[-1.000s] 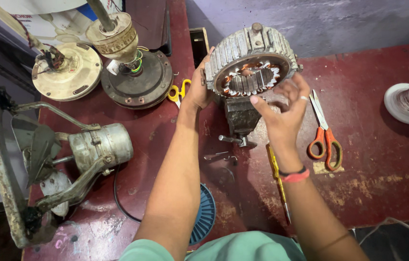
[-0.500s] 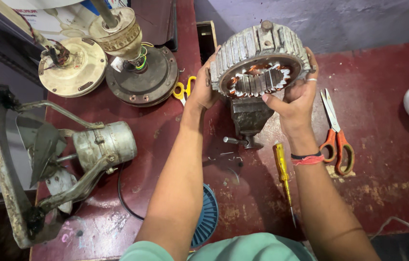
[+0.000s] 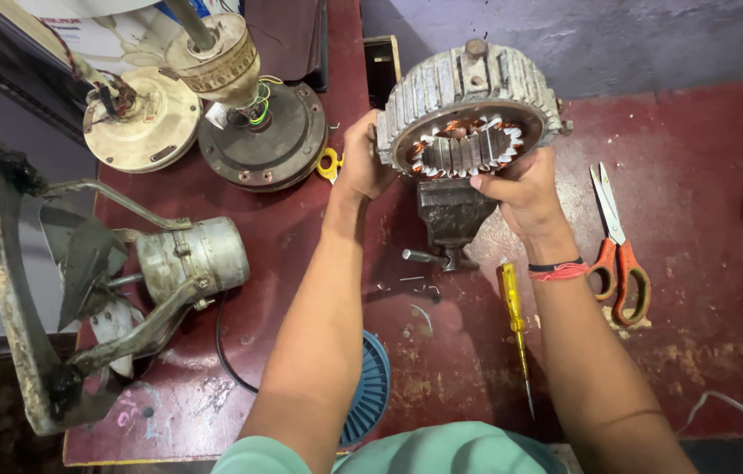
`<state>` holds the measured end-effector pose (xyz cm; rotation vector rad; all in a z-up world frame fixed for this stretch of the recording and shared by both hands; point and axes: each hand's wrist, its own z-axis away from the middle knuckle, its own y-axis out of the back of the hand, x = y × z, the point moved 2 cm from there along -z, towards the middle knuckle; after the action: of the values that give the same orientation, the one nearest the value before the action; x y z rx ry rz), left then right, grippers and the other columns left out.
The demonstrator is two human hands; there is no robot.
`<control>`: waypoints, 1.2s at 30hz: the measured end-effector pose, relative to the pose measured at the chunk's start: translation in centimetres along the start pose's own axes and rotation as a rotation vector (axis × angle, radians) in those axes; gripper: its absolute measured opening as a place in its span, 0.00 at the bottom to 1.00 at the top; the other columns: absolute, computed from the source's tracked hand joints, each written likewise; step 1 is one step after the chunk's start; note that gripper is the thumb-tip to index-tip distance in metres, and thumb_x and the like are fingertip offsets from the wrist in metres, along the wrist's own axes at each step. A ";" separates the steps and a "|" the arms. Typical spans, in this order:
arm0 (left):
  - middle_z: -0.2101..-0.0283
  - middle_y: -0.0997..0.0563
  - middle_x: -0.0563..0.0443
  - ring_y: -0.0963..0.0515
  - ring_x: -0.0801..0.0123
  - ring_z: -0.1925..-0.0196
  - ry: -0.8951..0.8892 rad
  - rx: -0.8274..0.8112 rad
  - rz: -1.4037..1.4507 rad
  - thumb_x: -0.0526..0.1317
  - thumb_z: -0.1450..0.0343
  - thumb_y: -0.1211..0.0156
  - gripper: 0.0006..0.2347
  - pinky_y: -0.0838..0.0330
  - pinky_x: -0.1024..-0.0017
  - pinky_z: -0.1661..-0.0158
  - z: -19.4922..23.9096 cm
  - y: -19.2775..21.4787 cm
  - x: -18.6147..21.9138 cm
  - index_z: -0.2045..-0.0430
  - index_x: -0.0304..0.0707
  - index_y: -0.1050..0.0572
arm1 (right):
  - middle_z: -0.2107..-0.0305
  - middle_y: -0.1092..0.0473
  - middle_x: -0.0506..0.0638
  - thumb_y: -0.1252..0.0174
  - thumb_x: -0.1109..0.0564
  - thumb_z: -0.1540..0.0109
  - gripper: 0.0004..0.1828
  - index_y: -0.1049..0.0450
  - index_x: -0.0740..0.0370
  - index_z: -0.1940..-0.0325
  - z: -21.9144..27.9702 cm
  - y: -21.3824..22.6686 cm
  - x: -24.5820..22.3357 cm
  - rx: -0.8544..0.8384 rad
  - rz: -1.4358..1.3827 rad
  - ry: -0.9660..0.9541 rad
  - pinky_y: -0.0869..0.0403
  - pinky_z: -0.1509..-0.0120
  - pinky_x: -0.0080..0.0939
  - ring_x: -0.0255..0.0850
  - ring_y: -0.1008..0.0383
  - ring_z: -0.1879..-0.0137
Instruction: The person works on a disassembled electric motor stator clamped in a bench vise. They use a yellow-handled screwdriver to adjust and press down copper windings inside the stator slots, repeatedly tapping and repositioning the windings. The workspace contains other motor parts and tools on a red workbench.
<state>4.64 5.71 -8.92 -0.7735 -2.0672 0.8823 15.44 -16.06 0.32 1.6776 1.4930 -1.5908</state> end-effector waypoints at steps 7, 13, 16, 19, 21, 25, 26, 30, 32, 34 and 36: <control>0.41 0.22 0.44 0.25 0.61 0.37 0.128 0.036 -0.181 0.30 0.40 0.42 0.28 0.34 0.66 0.33 1.8 -5.7 3.2 0.40 0.28 0.29 | 0.48 0.27 0.48 0.35 0.75 0.47 0.34 0.31 0.65 0.37 0.0 -0.2 -0.7 -0.038 0.008 0.026 0.26 0.32 0.41 0.38 0.26 0.41; 0.43 0.22 0.51 0.25 0.64 0.37 0.195 0.284 -0.686 0.21 0.45 0.27 0.35 0.33 0.65 0.34 1.9 -10.9 0.9 0.41 0.34 0.28 | 0.45 0.29 0.49 0.35 0.75 0.47 0.36 0.33 0.66 0.35 0.2 -0.5 -1.5 -0.055 0.022 0.038 0.27 0.30 0.41 0.38 0.27 0.38; 0.45 0.21 0.54 0.24 0.67 0.40 0.100 0.286 -0.805 0.24 0.45 0.23 0.32 0.31 0.66 0.36 1.4 -12.9 -0.3 0.45 0.37 0.27 | 0.41 0.32 0.51 0.35 0.75 0.48 0.41 0.38 0.65 0.32 0.8 -0.8 -1.9 -0.042 0.044 0.099 0.29 0.26 0.42 0.39 0.30 0.34; 0.48 0.20 0.55 0.23 0.69 0.42 0.071 0.267 -0.904 0.25 0.43 0.22 0.27 0.29 0.68 0.39 1.5 -14.2 -0.3 0.49 0.37 0.24 | 0.40 0.35 0.53 0.34 0.75 0.49 0.45 0.43 0.64 0.30 1.7 -0.8 -2.1 0.015 0.135 0.158 0.31 0.23 0.42 0.40 0.32 0.32; 0.49 0.20 0.56 0.23 0.71 0.44 0.061 0.257 -0.929 0.25 0.42 0.22 0.25 0.28 0.69 0.41 1.4 -14.6 -0.4 0.51 0.37 0.23 | 0.41 0.35 0.54 0.33 0.73 0.48 0.47 0.47 0.62 0.29 2.5 -1.0 -2.3 0.075 0.239 0.188 0.30 0.25 0.41 0.41 0.31 0.33; 0.52 0.19 0.56 0.22 0.72 0.47 0.056 0.256 -0.919 0.27 0.40 0.22 0.23 0.26 0.70 0.44 1.3 -14.4 -0.7 0.52 0.37 0.23 | 0.49 0.30 0.54 0.29 0.69 0.43 0.37 0.42 0.66 0.36 4.9 -2.7 -2.3 0.311 0.496 0.239 0.25 0.41 0.36 0.38 0.26 0.43; 0.52 0.20 0.56 0.22 0.73 0.48 0.041 0.240 -0.939 0.26 0.40 0.22 0.23 0.26 0.71 0.44 1.3 -14.3 -0.7 0.52 0.37 0.23 | 0.52 0.29 0.53 0.28 0.68 0.42 0.32 0.37 0.69 0.39 5.4 -3.2 -2.3 0.397 0.561 0.248 0.24 0.47 0.35 0.36 0.25 0.46; 0.52 0.20 0.57 0.22 0.74 0.48 0.020 0.234 -0.930 0.27 0.39 0.23 0.22 0.25 0.71 0.45 1.4 -14.0 -0.7 0.52 0.36 0.23 | 0.70 0.26 0.47 0.27 0.62 0.40 0.11 0.21 0.71 0.59 6.1 -5.1 -2.8 0.502 0.808 0.139 0.32 0.64 0.31 0.30 0.30 0.67; 0.52 0.20 0.57 0.22 0.75 0.48 0.027 0.220 -0.944 0.27 0.39 0.22 0.22 0.25 0.72 0.45 1.4 -13.8 -0.7 0.52 0.36 0.23 | 0.74 0.27 0.46 0.28 0.62 0.40 0.07 0.18 0.69 0.62 6.1 -5.5 -3.4 0.504 0.949 0.218 0.36 0.67 0.30 0.29 0.35 0.71; 0.52 0.20 0.57 0.23 0.75 0.48 0.039 0.221 -0.951 0.27 0.39 0.22 0.22 0.26 0.72 0.45 1.3 -13.6 -0.7 0.52 0.36 0.23 | 0.75 0.27 0.44 0.31 0.60 0.38 0.06 0.19 0.68 0.62 6.0 -5.4 -3.7 0.499 0.850 0.122 0.35 0.67 0.29 0.26 0.34 0.71; 0.52 0.20 0.56 0.22 0.75 0.49 0.057 0.242 -0.950 0.27 0.39 0.22 0.22 0.26 0.72 0.45 1.3 -13.5 -0.6 0.53 0.36 0.23 | 0.76 0.27 0.42 0.33 0.59 0.38 0.06 0.19 0.67 0.63 6.3 -5.2 -3.7 0.491 0.797 0.048 0.36 0.67 0.29 0.25 0.34 0.70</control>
<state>0.84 -2.96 0.74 0.3222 -1.8974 0.5199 8.78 -21.02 3.78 2.1843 0.3169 -1.4908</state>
